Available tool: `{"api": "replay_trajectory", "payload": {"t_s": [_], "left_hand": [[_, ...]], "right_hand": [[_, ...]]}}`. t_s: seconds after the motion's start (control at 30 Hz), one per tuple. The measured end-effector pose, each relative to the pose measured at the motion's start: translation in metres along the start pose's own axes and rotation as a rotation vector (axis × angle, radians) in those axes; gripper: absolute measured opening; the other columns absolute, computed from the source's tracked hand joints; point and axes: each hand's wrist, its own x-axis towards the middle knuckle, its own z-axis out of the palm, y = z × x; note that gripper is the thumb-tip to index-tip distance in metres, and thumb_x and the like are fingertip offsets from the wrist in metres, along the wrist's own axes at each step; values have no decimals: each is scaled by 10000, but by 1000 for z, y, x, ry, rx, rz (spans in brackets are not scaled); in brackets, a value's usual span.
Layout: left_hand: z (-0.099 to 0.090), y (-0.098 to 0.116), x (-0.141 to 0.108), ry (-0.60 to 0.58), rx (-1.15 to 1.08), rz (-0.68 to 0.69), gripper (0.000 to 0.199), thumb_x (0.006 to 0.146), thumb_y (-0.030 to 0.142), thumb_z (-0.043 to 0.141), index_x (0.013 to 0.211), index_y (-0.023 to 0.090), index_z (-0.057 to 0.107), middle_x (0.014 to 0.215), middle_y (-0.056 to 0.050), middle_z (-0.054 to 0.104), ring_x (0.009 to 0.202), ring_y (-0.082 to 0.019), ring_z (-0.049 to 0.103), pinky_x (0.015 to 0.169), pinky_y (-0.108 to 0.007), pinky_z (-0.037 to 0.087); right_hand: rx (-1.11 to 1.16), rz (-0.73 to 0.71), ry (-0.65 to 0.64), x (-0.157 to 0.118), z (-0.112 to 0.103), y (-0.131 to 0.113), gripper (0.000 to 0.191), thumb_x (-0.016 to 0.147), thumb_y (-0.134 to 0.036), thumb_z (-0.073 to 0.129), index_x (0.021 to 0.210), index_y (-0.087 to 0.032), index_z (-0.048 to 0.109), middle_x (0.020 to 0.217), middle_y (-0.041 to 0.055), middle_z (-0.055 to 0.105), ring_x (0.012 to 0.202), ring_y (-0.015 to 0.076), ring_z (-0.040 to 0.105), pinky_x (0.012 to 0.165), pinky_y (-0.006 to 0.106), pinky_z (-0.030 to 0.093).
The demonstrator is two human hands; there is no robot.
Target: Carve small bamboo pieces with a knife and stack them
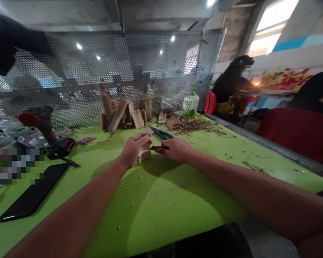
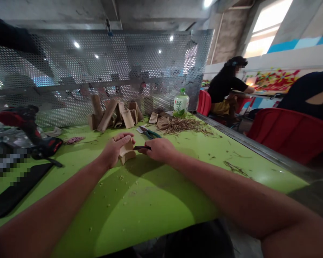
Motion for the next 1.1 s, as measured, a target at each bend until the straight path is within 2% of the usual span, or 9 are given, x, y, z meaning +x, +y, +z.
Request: {"api": "replay_trajectory", "payload": {"t_s": [0.27,0.43,0.63,0.7,0.83,1.1], "left_hand": [[1,0,1,-43,33,38,277,751,369,680,926,155,659,810,-45,677,710,-151,601,651,-272,477],[2,0,1,-40,87,47,284,761,393,674,917,157,661,818,-52,677,721,-156,597,662,-281,488],[1,-3,2,-11,161,74,319,765,430,665,924,153,659,829,-62,680,694,-161,591,628,-285,483],[0,-4,4,-11,165,88,307,771,422,661,915,150,660,828,-65,681,690,-160,591,621,-279,476],[0,-4,4,-27,151,93,294,772,415,660,903,151,665,826,-66,682,706,-165,599,634,-279,479],[5,-4,3,27,113,78,326,755,425,664,935,154,648,809,-51,660,685,-155,579,616,-275,478]], "right_hand": [[-55,-15,-14,-1,-1,-6,616,916,-697,304,980,-237,708,837,97,726,661,205,626,519,272,325],[-43,-27,-62,1,-1,-4,554,928,-651,342,992,-233,700,828,101,716,650,207,626,526,279,359],[25,-59,-241,-1,-1,1,391,927,-506,447,934,-221,715,828,94,712,630,180,608,529,274,379],[32,-59,-208,-4,-1,3,403,929,-520,442,909,-218,707,818,89,705,626,173,601,510,263,362],[93,5,-56,-6,0,3,529,932,-640,358,920,-220,679,778,74,682,601,164,582,468,247,322],[-31,15,26,-3,2,-7,561,945,-639,318,999,-239,708,807,92,700,632,199,601,546,286,360]]}}
